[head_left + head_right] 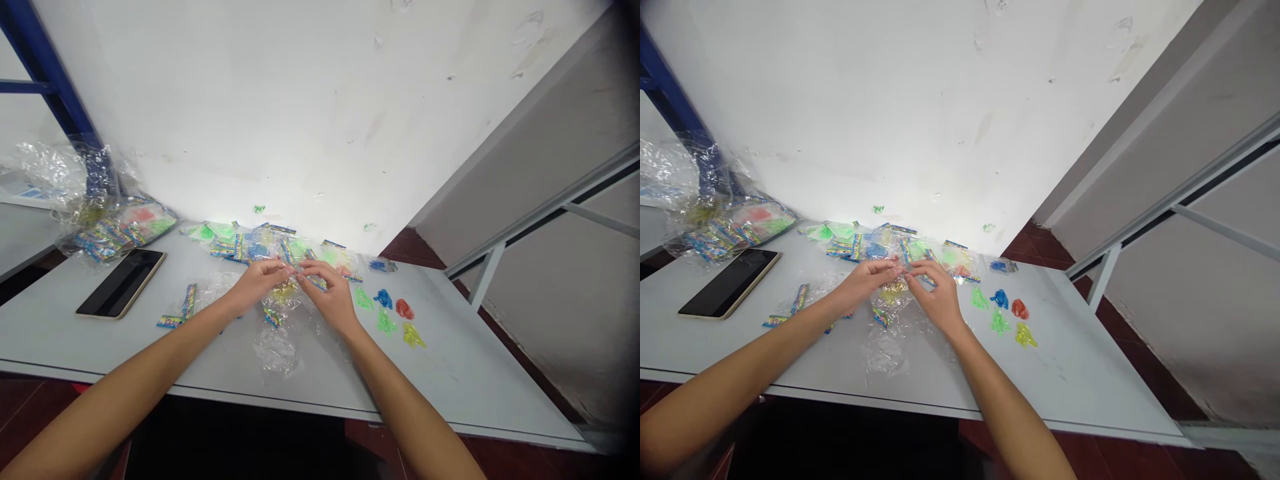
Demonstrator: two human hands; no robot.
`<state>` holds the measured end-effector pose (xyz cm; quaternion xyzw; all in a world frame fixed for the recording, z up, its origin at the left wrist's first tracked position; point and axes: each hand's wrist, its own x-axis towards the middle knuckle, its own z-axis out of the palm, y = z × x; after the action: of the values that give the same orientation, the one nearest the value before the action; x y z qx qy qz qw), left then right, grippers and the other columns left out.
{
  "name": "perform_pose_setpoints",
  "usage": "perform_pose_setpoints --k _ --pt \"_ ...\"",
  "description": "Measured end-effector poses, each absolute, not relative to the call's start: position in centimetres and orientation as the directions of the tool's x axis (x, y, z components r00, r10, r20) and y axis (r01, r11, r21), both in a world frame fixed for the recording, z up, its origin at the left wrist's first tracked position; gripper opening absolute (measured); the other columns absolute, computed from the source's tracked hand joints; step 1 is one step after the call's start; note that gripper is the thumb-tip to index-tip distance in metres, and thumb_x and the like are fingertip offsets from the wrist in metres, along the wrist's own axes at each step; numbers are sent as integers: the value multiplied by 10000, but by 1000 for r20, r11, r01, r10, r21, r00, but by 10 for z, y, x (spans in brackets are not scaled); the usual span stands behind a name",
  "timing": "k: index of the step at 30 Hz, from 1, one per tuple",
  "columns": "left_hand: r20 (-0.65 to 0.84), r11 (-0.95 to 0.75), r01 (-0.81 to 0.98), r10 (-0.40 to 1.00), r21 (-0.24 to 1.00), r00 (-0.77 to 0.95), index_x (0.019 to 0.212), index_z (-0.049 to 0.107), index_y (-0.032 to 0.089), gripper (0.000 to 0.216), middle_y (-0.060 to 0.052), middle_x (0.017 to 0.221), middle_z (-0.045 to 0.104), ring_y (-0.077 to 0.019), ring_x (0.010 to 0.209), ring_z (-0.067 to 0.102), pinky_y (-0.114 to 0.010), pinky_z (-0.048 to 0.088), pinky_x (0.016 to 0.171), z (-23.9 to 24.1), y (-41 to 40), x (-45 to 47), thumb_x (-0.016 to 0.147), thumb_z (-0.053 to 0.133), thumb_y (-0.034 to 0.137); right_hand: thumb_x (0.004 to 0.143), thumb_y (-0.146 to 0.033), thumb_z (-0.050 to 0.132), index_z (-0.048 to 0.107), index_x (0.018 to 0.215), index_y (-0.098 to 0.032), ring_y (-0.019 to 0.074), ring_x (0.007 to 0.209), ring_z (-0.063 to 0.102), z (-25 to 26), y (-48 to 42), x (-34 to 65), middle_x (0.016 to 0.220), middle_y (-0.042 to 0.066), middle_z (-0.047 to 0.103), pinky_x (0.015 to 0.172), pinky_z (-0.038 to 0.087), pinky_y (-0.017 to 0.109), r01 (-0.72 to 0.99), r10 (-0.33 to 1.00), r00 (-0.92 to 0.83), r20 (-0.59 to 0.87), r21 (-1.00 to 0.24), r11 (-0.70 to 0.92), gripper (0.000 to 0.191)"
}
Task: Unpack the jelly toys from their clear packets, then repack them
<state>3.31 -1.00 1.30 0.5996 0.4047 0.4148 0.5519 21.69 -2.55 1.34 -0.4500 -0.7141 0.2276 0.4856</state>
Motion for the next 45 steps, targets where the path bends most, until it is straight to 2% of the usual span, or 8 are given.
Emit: perform_pose_setpoints --k 7,15,19,23,29,35,39,45 --pt "65 -67 -2 967 998 245 760 731 218 286 -67 911 716 -288 1271 474 -386 351 1006 13 -9 33 787 666 495 876 -386 617 710 856 -231 224 971 669 12 -25 219 970 59 735 901 519 391 388 874 -76 480 -793 470 182" --pt "-23 42 -83 976 996 217 824 718 187 333 -77 1073 691 -248 1066 577 -313 443 811 12 -9 33 736 686 507 799 -434 703 664 963 -231 194 826 675 9 -24 215 1000 57 708 764 561 336 358 908 -114 402 -836 415 264" --pt "41 -30 -65 983 997 179 736 654 191 309 -53 905 683 -231 1017 588 -309 424 841 10 -8 34 778 653 497 837 -410 656 681 940 -219 191 800 676 4 -23 215 913 54 725 756 552 334 363 916 -80 393 -844 394 218" --pt "69 -66 -24 981 998 181 643 561 202 362 -35 766 633 -222 917 588 -302 412 784 8 -8 35 809 616 519 853 -415 625 694 950 -212 193 774 683 1 -22 216 911 58 728 723 553 334 356 930 -67 361 -862 361 235" --pt "71 -67 -34 982 997 174 701 601 194 342 -3 710 583 -164 728 529 -283 385 705 9 -8 35 815 611 517 873 -433 600 660 1042 -216 173 730 664 2 -23 216 862 46 715 720 543 332 300 934 -57 353 -886 353 281" --pt "14 7 -112 983 994 183 865 674 188 330 11 722 573 -134 685 490 -258 358 650 13 -11 36 780 667 507 748 -448 750 516 1259 -238 165 704 631 2 -23 206 787 0 687 663 519 306 54 977 -39 212 -975 214 599" --pt "-5 29 -117 979 993 204 843 696 188 332 4 725 595 -128 658 480 -259 357 633 14 -11 36 764 679 510 743 -473 742 642 1097 -221 152 658 589 -3 -22 199 701 -13 640 616 493 289 60 985 -72 156 -985 161 446" --pt "-90 134 -165 964 977 252 849 745 183 276 -46 935 673 -150 764 556 -258 396 657 13 -7 32 723 727 428 806 -415 677 720 980 -225 141 668 573 -4 -19 206 743 1 656 636 485 288 94 968 -14 250 -964 250 261"
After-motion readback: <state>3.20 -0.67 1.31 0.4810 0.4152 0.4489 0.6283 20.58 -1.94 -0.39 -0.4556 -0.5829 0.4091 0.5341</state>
